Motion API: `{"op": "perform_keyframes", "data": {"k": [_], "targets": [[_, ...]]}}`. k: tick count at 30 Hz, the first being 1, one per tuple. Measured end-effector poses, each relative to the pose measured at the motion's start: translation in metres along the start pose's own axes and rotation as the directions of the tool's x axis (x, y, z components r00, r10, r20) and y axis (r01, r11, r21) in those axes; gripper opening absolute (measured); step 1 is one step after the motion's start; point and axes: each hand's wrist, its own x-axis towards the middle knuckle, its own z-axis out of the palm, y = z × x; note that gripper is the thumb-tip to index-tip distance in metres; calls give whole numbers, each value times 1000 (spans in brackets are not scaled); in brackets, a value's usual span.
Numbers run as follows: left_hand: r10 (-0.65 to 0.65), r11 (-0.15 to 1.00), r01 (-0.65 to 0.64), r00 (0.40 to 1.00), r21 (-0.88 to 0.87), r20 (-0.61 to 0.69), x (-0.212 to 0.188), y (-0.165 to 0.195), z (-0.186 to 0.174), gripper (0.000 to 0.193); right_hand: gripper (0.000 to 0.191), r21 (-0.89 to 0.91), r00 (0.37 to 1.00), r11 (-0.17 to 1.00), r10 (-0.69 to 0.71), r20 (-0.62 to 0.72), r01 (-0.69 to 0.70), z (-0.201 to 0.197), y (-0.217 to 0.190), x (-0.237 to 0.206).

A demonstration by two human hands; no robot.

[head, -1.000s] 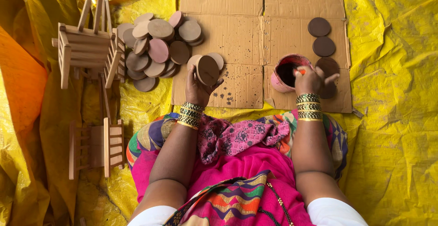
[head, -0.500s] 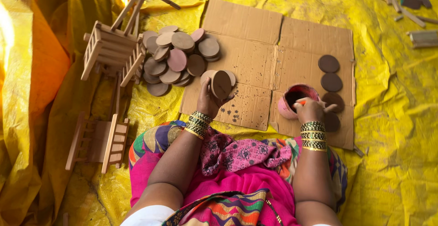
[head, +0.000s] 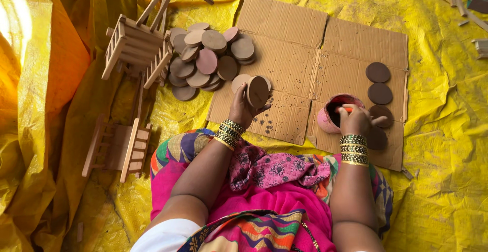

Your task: The person sits on a tarp-covered floor and paints round wooden discs with a dark coating using a paintbrush. They dip the brush into a container of dark liquid, brush the coating onto one disc face, then set the finished disc aside and pick up the next unpainted disc from a pile.

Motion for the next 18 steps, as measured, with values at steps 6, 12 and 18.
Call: {"op": "perform_keyframes", "data": {"k": [6, 12, 18], "targets": [[24, 1000, -24, 999, -4, -44, 2, 7, 1, 68, 15, -76, 985, 991, 119, 129, -109, 0, 2, -5], [12, 1000, -12, 999, 21, 31, -4, 1, 4, 70, 19, 7, 999, 1000, -30, -37, 31, 1, 0, -5], [37, 999, -38, 999, -5, -35, -2, 10, 6, 69, 16, -137, 990, 989, 73, 125, -56, -5, -4, -9]]}}
